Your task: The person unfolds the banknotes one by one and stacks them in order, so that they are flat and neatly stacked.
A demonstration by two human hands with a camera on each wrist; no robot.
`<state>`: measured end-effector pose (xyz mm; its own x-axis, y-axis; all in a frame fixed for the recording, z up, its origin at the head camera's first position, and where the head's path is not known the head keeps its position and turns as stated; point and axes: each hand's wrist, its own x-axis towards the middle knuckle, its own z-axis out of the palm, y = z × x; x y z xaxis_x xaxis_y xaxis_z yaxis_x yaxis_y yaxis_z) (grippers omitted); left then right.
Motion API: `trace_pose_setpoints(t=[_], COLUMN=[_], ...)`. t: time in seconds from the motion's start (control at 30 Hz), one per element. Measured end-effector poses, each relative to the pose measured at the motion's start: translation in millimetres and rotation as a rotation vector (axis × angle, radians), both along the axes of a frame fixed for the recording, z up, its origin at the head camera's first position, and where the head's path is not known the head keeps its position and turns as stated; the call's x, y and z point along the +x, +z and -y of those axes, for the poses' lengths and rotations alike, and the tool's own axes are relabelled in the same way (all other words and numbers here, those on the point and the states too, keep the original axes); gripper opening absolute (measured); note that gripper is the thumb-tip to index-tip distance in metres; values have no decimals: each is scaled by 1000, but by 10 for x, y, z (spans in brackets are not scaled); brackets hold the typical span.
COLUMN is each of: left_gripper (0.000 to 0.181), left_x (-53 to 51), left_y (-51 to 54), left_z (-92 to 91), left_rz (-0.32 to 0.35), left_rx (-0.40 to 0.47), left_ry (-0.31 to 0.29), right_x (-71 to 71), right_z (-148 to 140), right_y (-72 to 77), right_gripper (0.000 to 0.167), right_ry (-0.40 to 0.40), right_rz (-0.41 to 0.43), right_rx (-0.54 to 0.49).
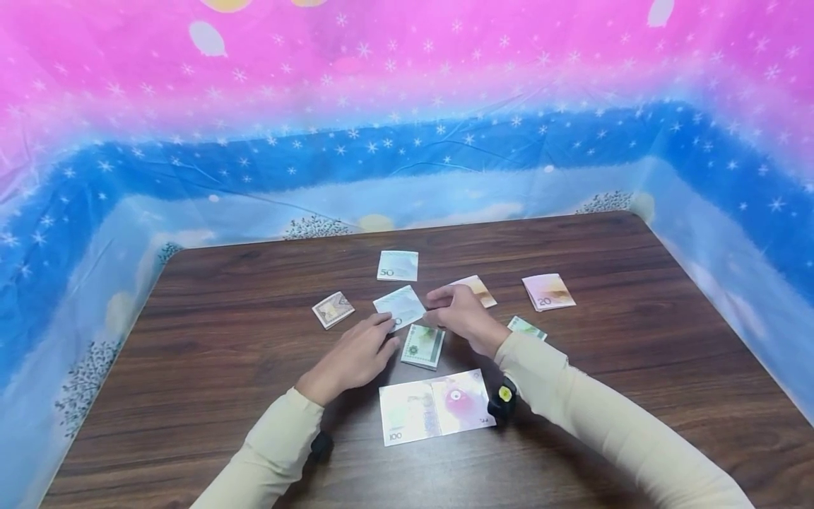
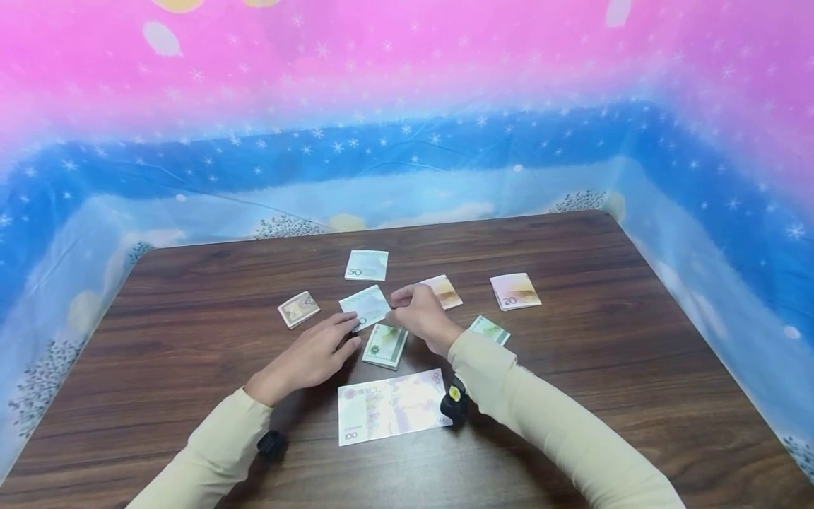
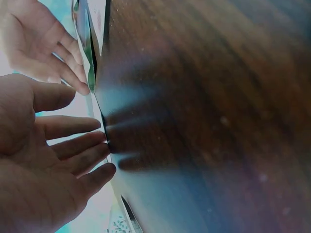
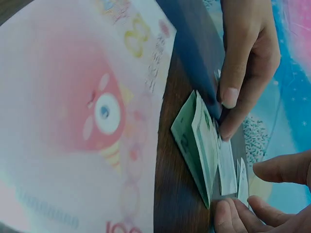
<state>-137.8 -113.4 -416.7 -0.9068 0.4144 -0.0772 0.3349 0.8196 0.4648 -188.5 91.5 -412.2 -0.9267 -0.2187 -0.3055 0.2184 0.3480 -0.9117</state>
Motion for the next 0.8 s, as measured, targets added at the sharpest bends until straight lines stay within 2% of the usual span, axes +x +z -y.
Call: trace_pose_setpoints(t=[0.3,0.5,0.67,0.8], left_gripper=[46,46,44,42], left_x=[-25,-32,-39,-34], left_y=[29,24,17,20], left_z=[-4,-9,-8,-3], left_rz=[8,15,5,-4], left_rx=[-3,-5,13,36], left_ry=[-7,-5,-11,-15], right_x=[-42,-60,-71,-84], right_z=[72,87,116,158], right_y=[16,25,-3,-49], right_gripper=[38,38,38,33], right_ry=[-69,-127,-164,-173], right_rz=[64,104,106,84], right_rx=[-72,-170,-226,-211])
